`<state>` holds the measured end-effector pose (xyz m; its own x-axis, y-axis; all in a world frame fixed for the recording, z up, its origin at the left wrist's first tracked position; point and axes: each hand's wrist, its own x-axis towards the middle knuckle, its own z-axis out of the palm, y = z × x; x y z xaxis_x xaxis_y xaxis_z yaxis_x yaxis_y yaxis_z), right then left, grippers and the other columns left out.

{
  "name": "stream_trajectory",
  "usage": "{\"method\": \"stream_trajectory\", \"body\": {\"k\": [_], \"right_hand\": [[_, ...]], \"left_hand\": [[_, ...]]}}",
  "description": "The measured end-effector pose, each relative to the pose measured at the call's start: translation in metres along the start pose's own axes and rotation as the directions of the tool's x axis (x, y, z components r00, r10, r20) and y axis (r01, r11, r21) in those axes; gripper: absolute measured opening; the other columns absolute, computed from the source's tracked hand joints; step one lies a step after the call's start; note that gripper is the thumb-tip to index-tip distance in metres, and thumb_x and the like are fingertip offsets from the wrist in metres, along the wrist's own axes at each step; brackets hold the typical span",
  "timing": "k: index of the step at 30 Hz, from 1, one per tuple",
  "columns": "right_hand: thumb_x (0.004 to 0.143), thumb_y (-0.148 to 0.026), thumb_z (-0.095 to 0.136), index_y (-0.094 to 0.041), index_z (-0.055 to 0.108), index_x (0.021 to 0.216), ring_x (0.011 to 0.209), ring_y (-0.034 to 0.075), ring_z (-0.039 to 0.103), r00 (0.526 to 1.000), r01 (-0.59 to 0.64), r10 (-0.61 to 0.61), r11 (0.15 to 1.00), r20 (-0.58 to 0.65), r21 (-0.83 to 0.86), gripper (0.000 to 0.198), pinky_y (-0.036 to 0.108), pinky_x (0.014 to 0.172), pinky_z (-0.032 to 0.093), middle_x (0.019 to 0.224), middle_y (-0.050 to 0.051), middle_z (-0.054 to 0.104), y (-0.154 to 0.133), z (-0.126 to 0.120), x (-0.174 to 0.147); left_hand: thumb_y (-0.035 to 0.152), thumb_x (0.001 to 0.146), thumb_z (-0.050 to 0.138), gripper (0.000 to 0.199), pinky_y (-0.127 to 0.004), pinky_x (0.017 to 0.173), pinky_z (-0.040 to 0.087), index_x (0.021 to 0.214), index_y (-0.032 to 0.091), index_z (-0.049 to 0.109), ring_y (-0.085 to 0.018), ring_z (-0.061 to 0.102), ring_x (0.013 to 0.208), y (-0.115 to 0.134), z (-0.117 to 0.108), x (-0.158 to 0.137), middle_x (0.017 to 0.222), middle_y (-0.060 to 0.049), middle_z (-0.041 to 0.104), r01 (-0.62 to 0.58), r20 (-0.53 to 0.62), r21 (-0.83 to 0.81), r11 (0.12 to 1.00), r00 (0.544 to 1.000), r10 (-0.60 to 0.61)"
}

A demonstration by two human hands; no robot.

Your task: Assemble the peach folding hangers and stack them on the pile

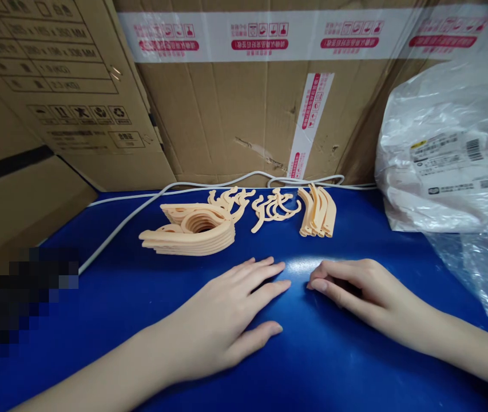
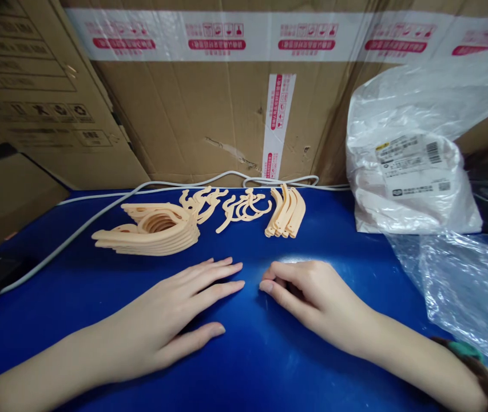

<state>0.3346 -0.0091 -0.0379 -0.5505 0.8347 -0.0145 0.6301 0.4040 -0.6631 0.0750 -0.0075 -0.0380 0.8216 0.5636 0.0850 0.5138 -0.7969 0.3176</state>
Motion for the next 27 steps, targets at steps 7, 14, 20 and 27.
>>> {"method": "stream_trajectory", "body": {"k": [7, 14, 20, 27], "right_hand": [[0.101, -0.041, 0.038, -0.022, 0.06, 0.09, 0.066, 0.013, 0.058, 0.999, 0.045, -0.044, 0.998, 0.027, -0.054, 0.031, 0.025, 0.064, 0.041, 0.076, 0.001, 0.064, 0.0, -0.002, -0.003], [0.101, -0.035, 0.04, -0.023, 0.06, 0.097, 0.074, 0.013, 0.062, 0.995, 0.089, -0.083, 0.989, 0.048, -0.118, 0.024, 0.024, 0.068, 0.042, 0.086, 0.001, 0.067, -0.001, -0.004, -0.006], [0.101, -0.034, 0.039, -0.023, 0.06, 0.099, 0.076, 0.014, 0.064, 0.996, 0.08, -0.076, 0.987, 0.036, -0.141, 0.024, 0.024, 0.068, 0.043, 0.087, 0.002, 0.068, -0.002, -0.008, -0.004], [0.099, -0.043, 0.039, -0.023, 0.062, 0.094, 0.072, 0.015, 0.063, 0.994, -0.094, 0.087, 0.99, -0.065, -0.105, 0.031, 0.026, 0.066, 0.043, 0.084, 0.001, 0.068, 0.0, -0.02, 0.002]], "left_hand": [[0.035, 0.095, 0.051, 0.047, -0.047, 0.116, 0.035, 0.14, 0.022, 0.046, -0.026, 0.035, 0.142, 0.004, 0.004, 0.0, 0.151, -0.009, 0.042, 0.018, -0.036, -0.036, 0.999, 0.999, -0.019], [0.033, 0.098, 0.045, 0.046, -0.049, 0.117, 0.033, 0.141, 0.02, 0.044, -0.026, 0.033, 0.143, 0.007, 0.003, 0.002, 0.152, -0.008, 0.041, 0.023, -0.001, 0.005, 1.0, 1.0, -0.023], [0.034, 0.098, 0.043, 0.047, -0.049, 0.117, 0.033, 0.142, 0.017, 0.043, -0.026, 0.032, 0.143, 0.003, 0.001, 0.002, 0.152, -0.01, 0.04, -0.015, 0.031, 0.037, 0.999, 0.999, 0.013], [0.034, 0.098, 0.043, 0.046, -0.047, 0.118, 0.032, 0.142, 0.019, 0.043, -0.023, 0.034, 0.142, -0.006, -0.002, 0.001, 0.152, -0.008, 0.041, -0.054, 0.038, 0.019, 0.998, 0.998, 0.054]]}}
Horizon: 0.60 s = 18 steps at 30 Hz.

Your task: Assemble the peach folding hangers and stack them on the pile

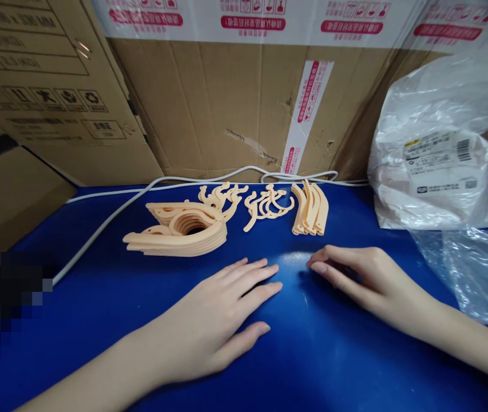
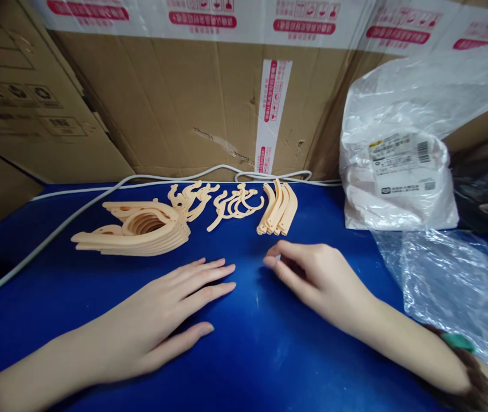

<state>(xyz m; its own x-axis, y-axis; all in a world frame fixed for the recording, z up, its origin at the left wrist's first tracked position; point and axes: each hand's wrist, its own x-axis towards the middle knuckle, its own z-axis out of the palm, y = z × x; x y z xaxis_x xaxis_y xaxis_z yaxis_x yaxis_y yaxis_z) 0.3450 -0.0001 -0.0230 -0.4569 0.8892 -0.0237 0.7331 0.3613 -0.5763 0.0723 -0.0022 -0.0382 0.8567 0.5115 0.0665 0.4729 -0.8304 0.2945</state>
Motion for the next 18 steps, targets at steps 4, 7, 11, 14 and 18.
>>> {"method": "stream_trajectory", "body": {"k": [4, 7, 11, 14, 18], "right_hand": [[0.091, -0.06, 0.044, -0.022, 0.062, 0.092, 0.062, 0.018, 0.058, 0.974, -0.21, 0.204, 0.977, -0.1, -0.048, 0.042, 0.029, 0.058, 0.039, 0.074, 0.002, 0.066, 0.013, -0.022, 0.012], [0.086, -0.067, 0.043, -0.021, 0.056, 0.088, 0.065, 0.019, 0.057, 0.954, -0.285, 0.271, 0.952, -0.128, -0.112, 0.048, 0.031, 0.06, 0.038, 0.076, 0.004, 0.065, 0.029, -0.043, 0.029], [0.084, -0.073, 0.037, -0.02, 0.05, 0.097, 0.071, 0.023, 0.06, 0.897, -0.432, 0.371, 0.853, -0.241, -0.292, 0.056, 0.032, 0.062, 0.039, 0.088, 0.01, 0.067, 0.044, -0.058, 0.061], [0.081, -0.081, 0.03, -0.016, 0.049, 0.106, 0.077, 0.03, 0.062, 0.856, -0.516, 0.464, 0.76, -0.226, -0.395, 0.072, 0.036, 0.063, 0.039, 0.095, 0.018, 0.067, 0.043, -0.057, 0.081], [0.075, -0.087, 0.029, -0.01, 0.05, 0.109, 0.088, 0.036, 0.062, 0.858, -0.505, 0.485, 0.739, -0.168, -0.445, 0.087, 0.038, 0.067, 0.039, 0.104, 0.026, 0.065, 0.03, -0.053, 0.091]], "left_hand": [[0.031, 0.098, 0.044, 0.044, -0.048, 0.117, 0.032, 0.14, 0.017, 0.044, -0.024, 0.035, 0.142, 0.0, -0.003, -0.001, 0.151, -0.009, 0.042, -0.013, 0.009, -0.028, 1.0, 1.0, 0.014], [0.029, 0.097, 0.046, 0.044, -0.048, 0.117, 0.033, 0.139, 0.016, 0.046, -0.026, 0.036, 0.141, 0.0, -0.003, -0.002, 0.15, -0.011, 0.044, -0.018, -0.001, -0.049, 0.999, 1.0, 0.018], [0.029, 0.097, 0.047, 0.043, -0.049, 0.116, 0.034, 0.138, 0.015, 0.047, -0.026, 0.038, 0.14, 0.0, -0.003, -0.002, 0.148, -0.012, 0.045, -0.021, -0.012, -0.05, 0.999, 1.0, 0.021], [0.029, 0.098, 0.046, 0.042, -0.049, 0.116, 0.034, 0.138, 0.016, 0.047, -0.026, 0.038, 0.14, -0.001, -0.002, -0.003, 0.148, -0.011, 0.046, -0.025, -0.023, -0.049, 0.998, 0.999, 0.024], [0.03, 0.099, 0.044, 0.042, -0.049, 0.116, 0.033, 0.138, 0.017, 0.046, -0.025, 0.038, 0.14, -0.001, -0.001, -0.004, 0.149, -0.01, 0.045, -0.031, -0.033, -0.039, 0.999, 0.999, 0.029]]}}
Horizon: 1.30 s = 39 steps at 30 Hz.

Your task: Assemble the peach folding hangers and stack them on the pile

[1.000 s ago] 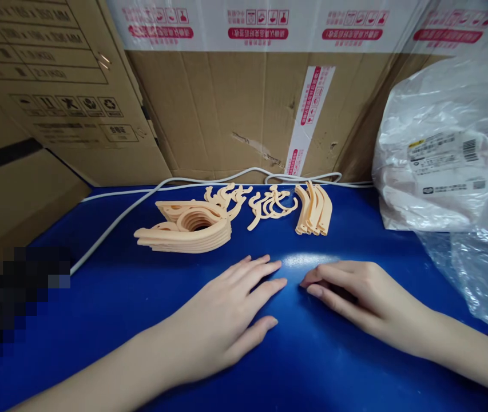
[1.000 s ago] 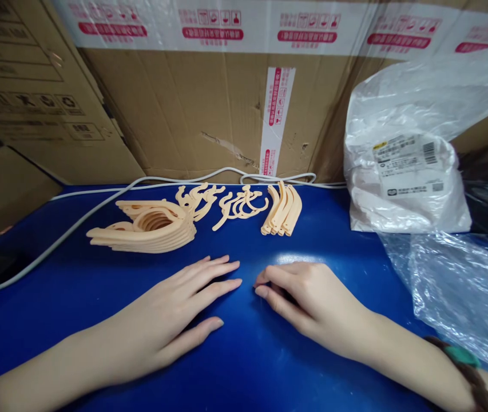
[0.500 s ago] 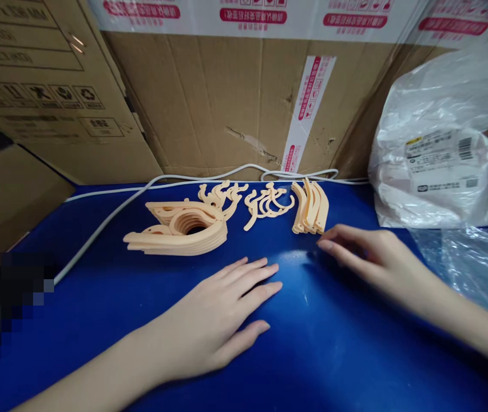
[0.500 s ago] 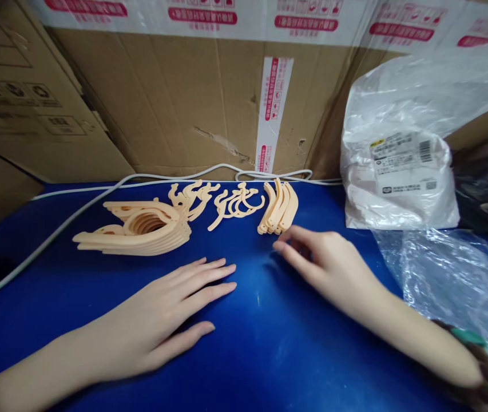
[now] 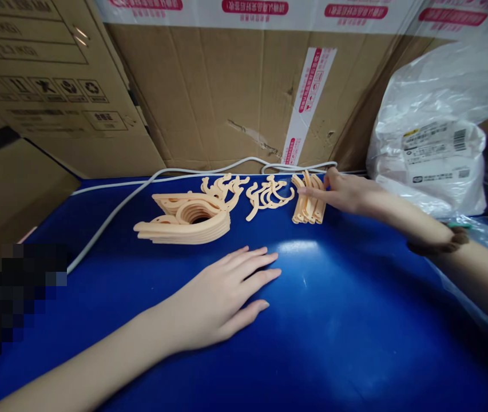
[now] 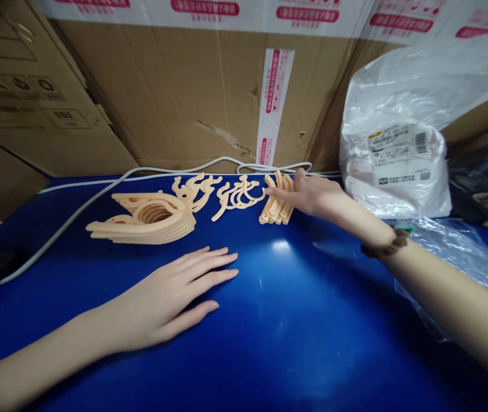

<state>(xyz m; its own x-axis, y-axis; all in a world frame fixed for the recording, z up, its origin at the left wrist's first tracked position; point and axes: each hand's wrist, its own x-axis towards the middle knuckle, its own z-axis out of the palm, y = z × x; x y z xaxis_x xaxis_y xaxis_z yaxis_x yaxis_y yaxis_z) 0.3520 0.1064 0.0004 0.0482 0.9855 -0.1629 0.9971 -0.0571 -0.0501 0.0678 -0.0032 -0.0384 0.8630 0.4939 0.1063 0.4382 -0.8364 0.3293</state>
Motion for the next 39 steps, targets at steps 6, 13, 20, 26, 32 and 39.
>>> {"method": "stream_trajectory", "body": {"k": [6, 13, 20, 26, 32, 39], "right_hand": [[0.079, -0.079, 0.039, -0.012, 0.058, 0.092, 0.062, 0.022, 0.061, 0.996, 0.007, -0.01, 1.0, 0.094, 0.029, 0.071, 0.033, 0.057, 0.041, 0.075, 0.015, 0.068, -0.003, -0.004, 0.001], [0.085, -0.055, 0.053, -0.019, 0.056, 0.075, 0.055, 0.019, 0.062, 0.992, -0.039, 0.013, 0.977, 0.123, 0.208, 0.038, 0.03, 0.048, 0.049, 0.07, 0.01, 0.068, 0.004, -0.001, 0.009], [0.086, -0.036, 0.057, -0.02, 0.054, 0.072, 0.047, 0.017, 0.057, 0.996, -0.064, 0.035, 0.924, 0.085, 0.377, 0.021, 0.029, 0.042, 0.047, 0.057, 0.005, 0.062, 0.006, 0.001, 0.01], [0.083, -0.05, 0.061, -0.02, 0.054, 0.074, 0.045, 0.016, 0.056, 0.998, -0.043, 0.026, 0.936, 0.052, 0.35, 0.031, 0.029, 0.041, 0.046, 0.058, 0.005, 0.063, 0.017, 0.006, 0.017], [0.084, -0.055, 0.056, -0.02, 0.053, 0.078, 0.046, 0.016, 0.056, 0.999, -0.03, 0.013, 0.939, 0.051, 0.343, 0.036, 0.029, 0.042, 0.046, 0.059, 0.004, 0.062, 0.02, 0.003, 0.015], [0.088, -0.034, 0.052, -0.02, 0.052, 0.093, 0.048, 0.015, 0.055, 0.998, -0.04, 0.022, 0.926, 0.05, 0.375, 0.015, 0.028, 0.042, 0.047, 0.065, 0.002, 0.062, 0.015, 0.004, 0.01]], "left_hand": [[0.03, 0.098, 0.046, 0.04, -0.049, 0.115, 0.034, 0.136, 0.017, 0.049, -0.026, 0.04, 0.139, 0.001, 0.002, -0.002, 0.146, -0.011, 0.048, -0.019, -0.044, -0.012, 1.0, 0.999, 0.019], [0.032, 0.099, 0.044, 0.04, -0.048, 0.115, 0.034, 0.135, 0.017, 0.049, -0.027, 0.041, 0.138, 0.001, 0.004, -0.005, 0.147, -0.011, 0.048, -0.033, -0.047, 0.021, 0.999, 0.998, 0.034], [0.031, 0.098, 0.043, 0.037, -0.047, 0.109, 0.039, 0.13, 0.014, 0.053, -0.029, 0.048, 0.131, 0.004, 0.005, 0.0, 0.14, -0.013, 0.053, -0.058, -0.074, 0.084, 0.995, 0.995, 0.064], [0.026, 0.097, 0.045, 0.034, -0.047, 0.101, 0.046, 0.123, 0.01, 0.057, -0.031, 0.054, 0.121, 0.011, 0.007, 0.012, 0.131, -0.016, 0.058, -0.019, -0.095, 0.161, 0.987, 0.995, 0.035], [0.027, 0.098, 0.043, 0.032, -0.045, 0.103, 0.045, 0.124, 0.013, 0.056, -0.028, 0.051, 0.125, 0.007, 0.009, 0.023, 0.132, -0.014, 0.056, -0.004, -0.113, 0.053, 0.999, 0.994, 0.01], [0.027, 0.098, 0.042, 0.034, -0.046, 0.107, 0.041, 0.128, 0.016, 0.053, -0.027, 0.049, 0.129, 0.004, 0.008, 0.02, 0.137, -0.013, 0.054, 0.008, -0.103, -0.011, 1.0, 0.995, -0.009]]}}
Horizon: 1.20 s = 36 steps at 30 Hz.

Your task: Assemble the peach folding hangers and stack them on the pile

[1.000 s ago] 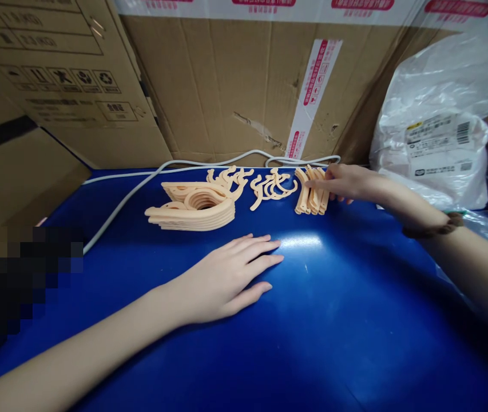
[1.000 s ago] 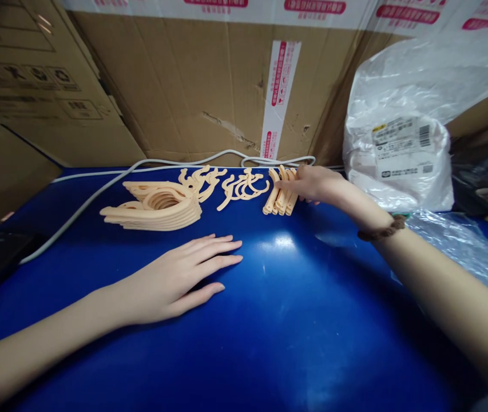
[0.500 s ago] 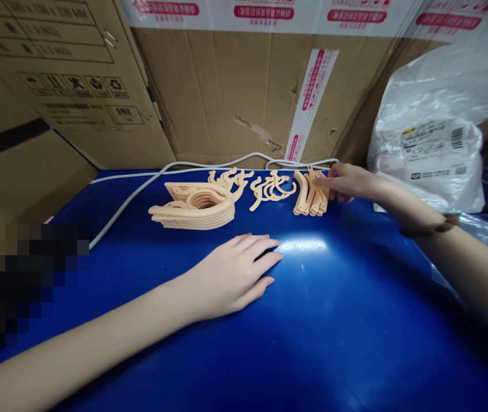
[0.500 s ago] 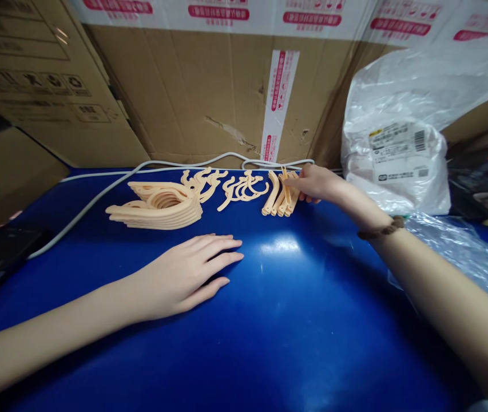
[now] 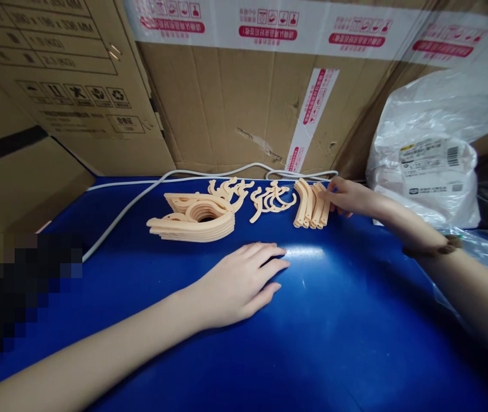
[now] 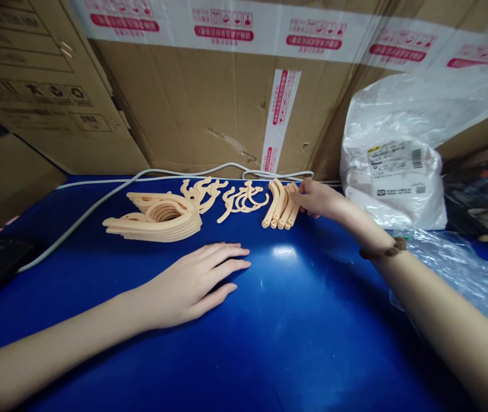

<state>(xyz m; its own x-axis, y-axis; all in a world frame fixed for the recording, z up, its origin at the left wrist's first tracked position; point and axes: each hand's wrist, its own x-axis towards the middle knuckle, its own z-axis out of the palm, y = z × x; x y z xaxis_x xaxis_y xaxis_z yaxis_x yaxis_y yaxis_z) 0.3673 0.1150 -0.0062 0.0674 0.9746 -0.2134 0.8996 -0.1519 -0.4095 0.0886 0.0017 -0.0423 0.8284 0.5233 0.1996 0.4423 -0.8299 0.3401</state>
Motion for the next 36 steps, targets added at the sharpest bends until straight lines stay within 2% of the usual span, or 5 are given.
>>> {"method": "stream_trajectory", "body": {"k": [17, 21, 24, 29, 36], "right_hand": [[0.085, -0.036, 0.051, -0.011, 0.046, 0.11, 0.046, 0.018, 0.057, 0.994, -0.015, 0.004, 0.994, -0.106, -0.104, 0.036, 0.031, 0.048, 0.044, 0.069, 0.01, 0.064, -0.006, -0.021, -0.009], [0.084, -0.038, 0.053, -0.021, 0.046, 0.101, 0.055, 0.017, 0.059, 0.985, 0.166, -0.173, 0.975, -0.031, -0.151, 0.025, 0.029, 0.053, 0.042, 0.074, 0.005, 0.066, -0.022, -0.027, -0.039], [0.083, -0.033, 0.05, -0.022, 0.042, 0.094, 0.06, 0.019, 0.059, 0.811, 0.584, -0.543, 0.774, 0.218, -0.244, 0.017, 0.028, 0.054, 0.038, 0.073, 0.004, 0.066, -0.035, -0.01, -0.071], [0.081, -0.018, 0.046, -0.019, 0.048, 0.092, 0.056, 0.018, 0.058, 0.602, 0.797, -0.703, 0.493, 0.38, -0.35, 0.011, 0.03, 0.051, 0.029, 0.074, 0.005, 0.066, -0.047, 0.033, -0.114], [0.084, -0.018, 0.045, -0.019, 0.051, 0.09, 0.06, 0.018, 0.057, 0.523, 0.831, -0.791, 0.391, 0.318, -0.395, 0.008, 0.03, 0.056, 0.034, 0.077, 0.005, 0.063, -0.038, 0.05, -0.119]], "left_hand": [[0.026, 0.098, 0.042, 0.034, -0.047, 0.11, 0.039, 0.13, 0.016, 0.051, -0.027, 0.047, 0.131, -0.001, -0.001, 0.0, 0.139, -0.012, 0.053, 0.014, 0.019, -0.04, 0.999, 1.0, -0.014], [0.025, 0.097, 0.045, 0.046, -0.044, 0.112, 0.039, 0.141, 0.018, 0.035, -0.025, 0.042, 0.135, 0.003, -0.006, -0.001, 0.147, -0.013, 0.043, 0.095, -0.175, -0.101, 0.99, 0.978, -0.112], [0.025, 0.097, 0.046, 0.047, -0.044, 0.116, 0.033, 0.142, 0.02, 0.032, -0.024, 0.037, 0.138, 0.007, -0.011, 0.0, 0.149, -0.012, 0.039, 0.179, -0.346, -0.135, 0.975, 0.913, -0.215], [0.028, 0.098, 0.048, 0.031, -0.043, 0.098, 0.047, 0.127, 0.018, 0.048, -0.025, 0.054, 0.114, 0.01, -0.012, 0.0, 0.125, -0.009, 0.059, 0.252, -0.219, -0.103, 0.962, 0.938, -0.269], [0.034, 0.096, 0.052, 0.019, -0.038, 0.077, 0.046, 0.1, 0.017, 0.059, -0.023, 0.056, 0.089, 0.009, -0.005, 0.001, 0.099, -0.005, 0.063, 0.195, -0.074, 0.099, 0.976, 0.979, -0.188]]}}
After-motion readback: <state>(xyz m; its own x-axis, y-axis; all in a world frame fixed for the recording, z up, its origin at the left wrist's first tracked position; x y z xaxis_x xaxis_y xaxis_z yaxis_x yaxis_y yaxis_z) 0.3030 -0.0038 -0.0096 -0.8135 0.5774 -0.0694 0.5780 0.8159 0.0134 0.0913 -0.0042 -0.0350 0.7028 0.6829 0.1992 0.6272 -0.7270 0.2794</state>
